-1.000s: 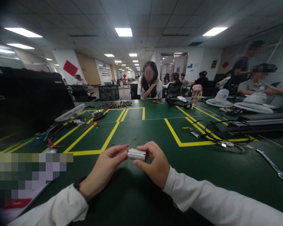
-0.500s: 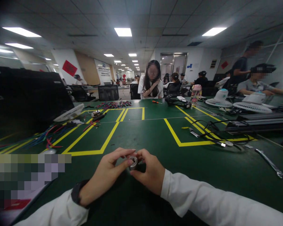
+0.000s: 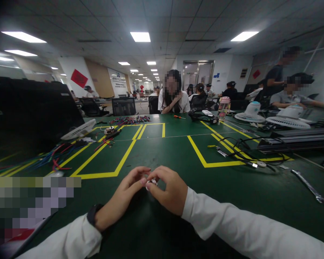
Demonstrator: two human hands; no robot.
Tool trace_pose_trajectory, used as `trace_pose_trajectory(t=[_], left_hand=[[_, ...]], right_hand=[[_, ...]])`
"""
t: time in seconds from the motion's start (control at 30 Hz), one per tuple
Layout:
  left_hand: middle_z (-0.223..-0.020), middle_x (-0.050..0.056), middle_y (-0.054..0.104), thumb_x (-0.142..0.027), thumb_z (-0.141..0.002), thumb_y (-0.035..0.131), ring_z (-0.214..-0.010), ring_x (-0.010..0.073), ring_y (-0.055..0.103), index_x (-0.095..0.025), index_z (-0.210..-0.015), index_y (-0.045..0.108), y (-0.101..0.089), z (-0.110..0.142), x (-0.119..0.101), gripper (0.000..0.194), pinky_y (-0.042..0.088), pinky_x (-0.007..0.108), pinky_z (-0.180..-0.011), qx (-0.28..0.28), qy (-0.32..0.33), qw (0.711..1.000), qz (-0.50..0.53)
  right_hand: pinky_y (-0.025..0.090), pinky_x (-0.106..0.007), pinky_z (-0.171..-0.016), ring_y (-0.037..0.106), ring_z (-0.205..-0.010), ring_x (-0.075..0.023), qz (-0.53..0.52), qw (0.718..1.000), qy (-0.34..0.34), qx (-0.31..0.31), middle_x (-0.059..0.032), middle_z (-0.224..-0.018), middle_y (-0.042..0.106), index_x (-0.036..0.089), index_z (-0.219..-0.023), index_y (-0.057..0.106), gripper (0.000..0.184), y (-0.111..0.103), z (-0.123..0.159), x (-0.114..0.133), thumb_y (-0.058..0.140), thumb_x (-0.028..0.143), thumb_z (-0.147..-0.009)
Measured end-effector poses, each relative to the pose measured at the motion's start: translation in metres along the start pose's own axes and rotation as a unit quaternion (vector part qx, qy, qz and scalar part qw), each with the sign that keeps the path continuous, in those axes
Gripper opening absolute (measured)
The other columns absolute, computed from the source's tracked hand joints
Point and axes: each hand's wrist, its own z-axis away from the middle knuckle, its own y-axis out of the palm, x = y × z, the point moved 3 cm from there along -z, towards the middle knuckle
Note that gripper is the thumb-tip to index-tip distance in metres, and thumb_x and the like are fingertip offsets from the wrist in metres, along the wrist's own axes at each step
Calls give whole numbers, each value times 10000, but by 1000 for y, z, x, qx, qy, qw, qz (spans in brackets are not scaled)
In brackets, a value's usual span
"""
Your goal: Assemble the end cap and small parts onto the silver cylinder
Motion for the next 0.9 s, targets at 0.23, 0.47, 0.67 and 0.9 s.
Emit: trace_pose_trajectory(t=[0.23,0.47,0.67,0.9], left_hand=[[-1053,67,599,-142,-740,616,-966,211,556,-205,-1131,505,3,2,9,412,423,341,-851,59,20,998,-30],[-1102,79,593,-153,-733,630,-966,210,554,-203,-1125,509,9,4,0,413,426,345,-859,60,40,994,-80],[-1006,61,614,-155,-709,642,-916,210,552,-198,-1063,556,7,5,5,367,427,346,-829,51,31,989,-138],[-930,54,634,-184,-723,629,-868,209,583,-191,-975,563,-1,2,4,260,437,336,-786,-25,21,989,-146]], right_hand=[[432,-255,-697,563,-771,-115,9,999,40,32,-16,-828,637,194,-869,637,141,-4,-9,0,592,270,-759],[425,-254,-704,559,-811,-121,-5,998,41,42,-21,-832,632,190,-808,648,108,-7,-9,-1,585,271,-775],[427,-259,-675,548,-734,-111,-14,996,80,-33,-24,-810,621,186,-856,651,185,-21,-11,-7,573,340,-791],[415,-313,-762,551,-807,-146,17,988,138,62,-38,-865,645,204,-870,697,192,-15,4,-33,607,336,-762]])
